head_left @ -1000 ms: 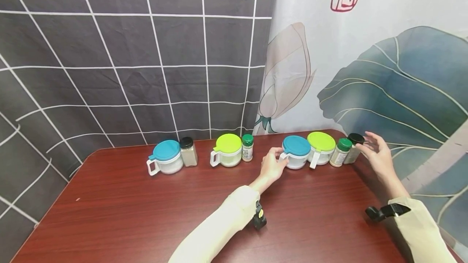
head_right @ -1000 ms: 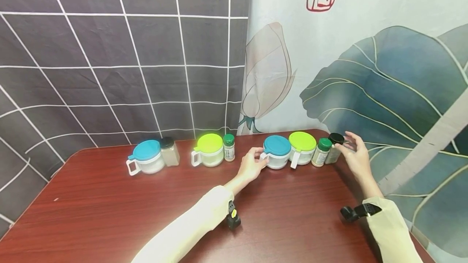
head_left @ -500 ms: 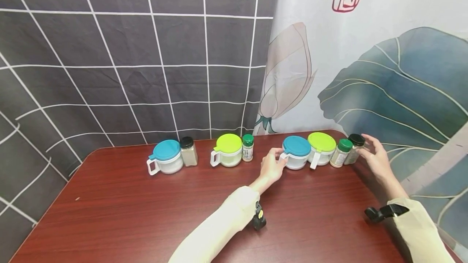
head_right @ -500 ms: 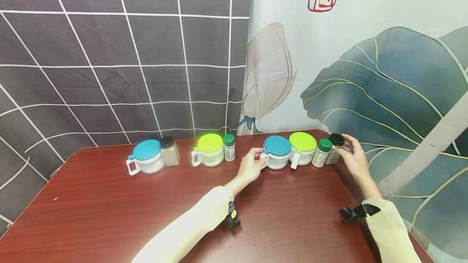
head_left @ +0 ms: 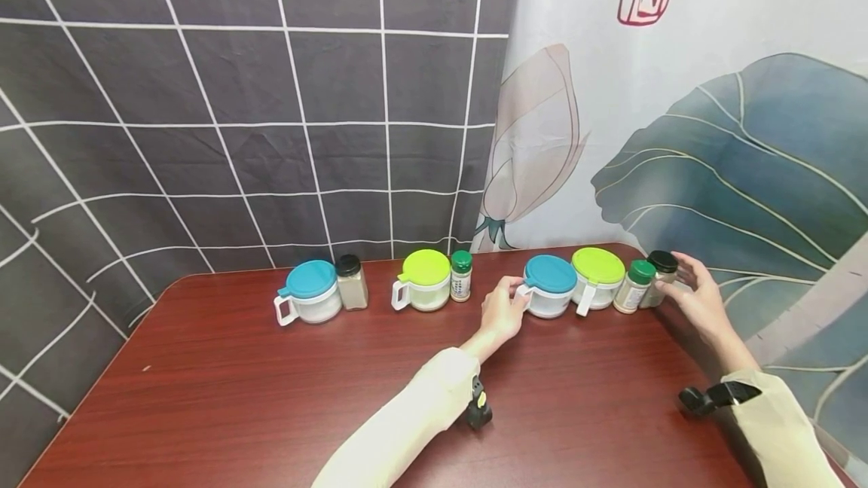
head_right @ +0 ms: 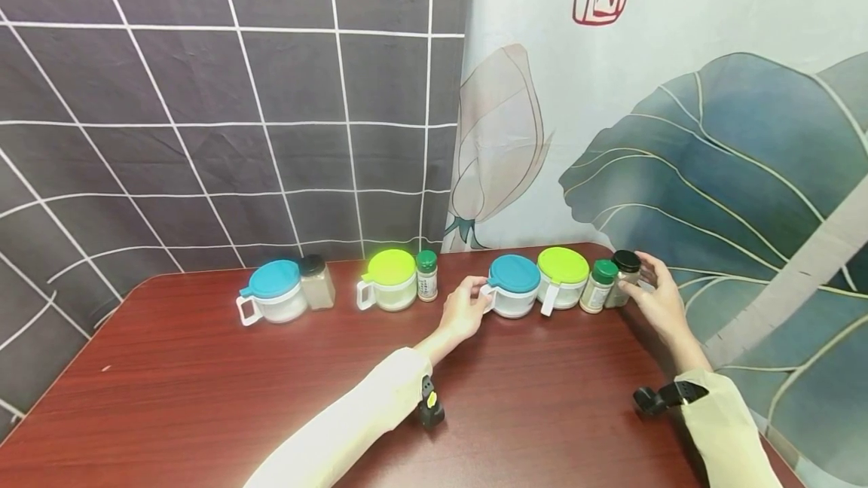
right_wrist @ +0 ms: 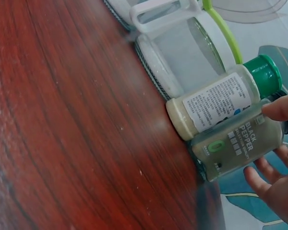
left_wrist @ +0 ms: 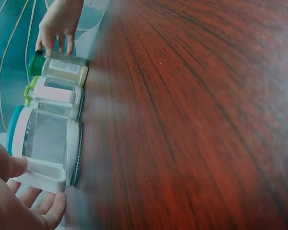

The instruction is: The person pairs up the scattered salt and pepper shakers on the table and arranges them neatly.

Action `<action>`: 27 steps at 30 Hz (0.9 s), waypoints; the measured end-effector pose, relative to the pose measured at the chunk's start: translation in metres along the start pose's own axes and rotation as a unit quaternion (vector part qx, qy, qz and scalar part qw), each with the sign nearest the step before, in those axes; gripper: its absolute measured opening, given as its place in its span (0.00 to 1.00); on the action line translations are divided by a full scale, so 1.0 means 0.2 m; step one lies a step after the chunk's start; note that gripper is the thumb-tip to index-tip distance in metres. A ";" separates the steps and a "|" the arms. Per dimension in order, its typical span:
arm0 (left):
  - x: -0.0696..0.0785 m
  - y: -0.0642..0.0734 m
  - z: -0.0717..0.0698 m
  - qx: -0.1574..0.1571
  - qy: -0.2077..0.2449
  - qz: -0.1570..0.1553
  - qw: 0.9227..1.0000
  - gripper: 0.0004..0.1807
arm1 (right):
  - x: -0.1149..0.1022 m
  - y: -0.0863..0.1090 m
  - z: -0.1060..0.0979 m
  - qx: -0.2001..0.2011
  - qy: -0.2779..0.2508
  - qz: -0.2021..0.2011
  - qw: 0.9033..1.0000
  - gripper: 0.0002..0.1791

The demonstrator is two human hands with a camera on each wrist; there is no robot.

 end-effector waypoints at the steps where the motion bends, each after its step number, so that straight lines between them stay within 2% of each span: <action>1: 0.00 0.00 0.00 0.002 0.001 0.004 1.000 0.15 | 0.00 0.00 0.00 0.001 -0.002 -0.005 1.000 0.36; 10: 0.00 0.00 -0.02 0.003 0.000 0.024 1.000 0.14 | 0.01 0.01 0.01 -0.008 -0.024 -0.008 1.000 0.36; 19: 0.00 0.00 -0.02 0.000 -0.007 0.029 1.000 0.13 | 0.01 0.00 0.02 -0.014 -0.057 -0.033 0.998 0.34; 27: -0.01 0.00 -0.03 0.007 -0.010 0.030 0.999 0.12 | 0.02 0.00 0.03 -0.027 -0.047 -0.019 0.998 0.32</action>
Point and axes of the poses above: each hand's wrist, its own y-axis away from the middle knuckle, its own z-axis out of the palm, x = y × z, the point moved 9 cm from there along -y, towards the middle knuckle, and after that the axes turned 13 degrees about -z, right-handed, at the moved point
